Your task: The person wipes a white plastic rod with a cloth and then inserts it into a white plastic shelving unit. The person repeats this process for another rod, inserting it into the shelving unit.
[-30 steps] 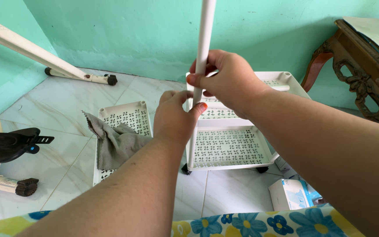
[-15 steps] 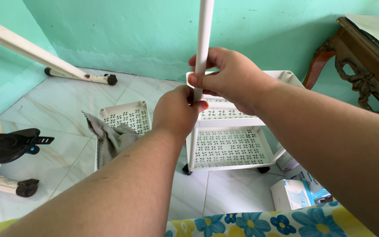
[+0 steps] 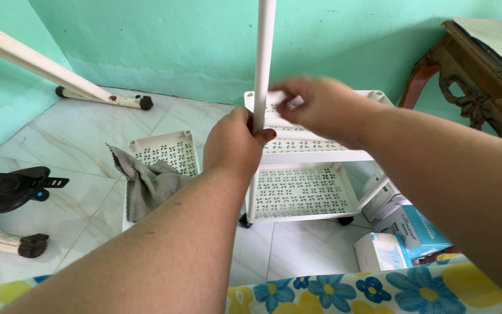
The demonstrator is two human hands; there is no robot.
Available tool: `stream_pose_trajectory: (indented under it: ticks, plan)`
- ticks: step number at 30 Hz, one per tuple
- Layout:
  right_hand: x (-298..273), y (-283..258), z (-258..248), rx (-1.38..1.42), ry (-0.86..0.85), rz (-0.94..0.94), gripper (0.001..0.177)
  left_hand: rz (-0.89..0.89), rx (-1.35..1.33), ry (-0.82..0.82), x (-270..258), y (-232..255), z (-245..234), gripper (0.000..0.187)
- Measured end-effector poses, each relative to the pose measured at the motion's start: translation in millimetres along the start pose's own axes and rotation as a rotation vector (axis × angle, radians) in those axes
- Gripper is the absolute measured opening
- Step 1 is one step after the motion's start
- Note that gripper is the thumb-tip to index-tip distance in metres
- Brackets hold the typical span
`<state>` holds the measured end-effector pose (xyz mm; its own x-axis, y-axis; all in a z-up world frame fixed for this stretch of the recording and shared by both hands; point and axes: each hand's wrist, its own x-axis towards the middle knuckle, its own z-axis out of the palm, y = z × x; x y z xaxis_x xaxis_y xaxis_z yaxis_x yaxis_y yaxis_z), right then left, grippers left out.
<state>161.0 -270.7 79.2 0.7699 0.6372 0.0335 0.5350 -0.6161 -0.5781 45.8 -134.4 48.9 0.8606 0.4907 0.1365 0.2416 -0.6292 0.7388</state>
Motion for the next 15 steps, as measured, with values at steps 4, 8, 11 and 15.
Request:
stream_pose_trajectory:
  ticks: [4,8,11,15]
  plan:
    - [-14,61,-13,-0.661,-0.272,0.060,0.044,-0.107,0.108,0.024,6,-3,2,0.029]
    - [-37,93,-19,-0.882,-0.304,0.208,0.030,-0.224,0.036,0.150,19,-18,-3,0.035]
    - [-53,89,-10,-0.846,-0.226,0.271,0.021,-0.409,-0.040,0.187,27,-29,3,0.051]
    - [-66,64,-8,-0.829,-0.179,0.263,0.023,-0.726,-0.116,-0.103,22,-33,25,0.061]
